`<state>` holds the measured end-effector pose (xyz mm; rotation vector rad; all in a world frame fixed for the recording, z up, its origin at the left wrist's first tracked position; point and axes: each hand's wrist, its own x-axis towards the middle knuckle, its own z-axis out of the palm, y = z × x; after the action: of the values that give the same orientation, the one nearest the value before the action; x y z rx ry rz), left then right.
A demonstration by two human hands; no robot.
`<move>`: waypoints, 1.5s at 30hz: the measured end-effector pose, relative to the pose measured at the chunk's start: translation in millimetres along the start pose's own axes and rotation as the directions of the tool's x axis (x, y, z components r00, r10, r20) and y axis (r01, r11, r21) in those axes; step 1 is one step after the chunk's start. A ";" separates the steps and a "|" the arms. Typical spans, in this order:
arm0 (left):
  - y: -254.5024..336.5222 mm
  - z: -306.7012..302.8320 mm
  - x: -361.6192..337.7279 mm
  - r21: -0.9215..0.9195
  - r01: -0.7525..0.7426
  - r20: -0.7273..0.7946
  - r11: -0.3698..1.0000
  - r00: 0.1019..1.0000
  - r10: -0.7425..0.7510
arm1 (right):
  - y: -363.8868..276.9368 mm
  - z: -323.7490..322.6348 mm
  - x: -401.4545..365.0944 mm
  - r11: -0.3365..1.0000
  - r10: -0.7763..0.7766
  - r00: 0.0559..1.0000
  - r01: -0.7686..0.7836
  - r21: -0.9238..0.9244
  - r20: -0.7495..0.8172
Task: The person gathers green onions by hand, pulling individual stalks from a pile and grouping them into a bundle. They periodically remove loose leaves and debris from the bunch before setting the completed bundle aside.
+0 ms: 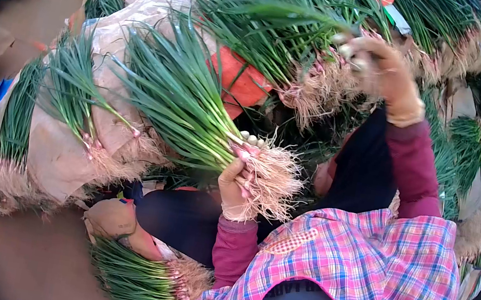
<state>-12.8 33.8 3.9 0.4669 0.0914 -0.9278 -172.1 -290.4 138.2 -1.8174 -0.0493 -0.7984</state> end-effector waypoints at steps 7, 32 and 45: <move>2.9 13.1 -5.7 0.270 -0.007 -0.050 0.963 0.999 0.022 | -76.7 -86.4 -138.6 0.945 0.325 0.467 -0.201 0.259 -0.823; -9.5 -3.7 -12.9 0.349 -0.052 0.175 0.936 0.985 -0.010 | 118.2 177.7 -55.9 0.529 0.403 0.852 -0.514 -0.675 -0.333; -0.4 18.1 -8.6 0.145 -0.092 -0.050 0.985 0.994 0.100 | 72.7 189.3 -45.0 0.830 0.272 0.915 -0.380 -0.408 -0.299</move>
<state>-20.4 32.3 22.3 0.6258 0.0541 -0.8292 -84.4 -143.3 20.7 -2.0801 0.6434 -0.8076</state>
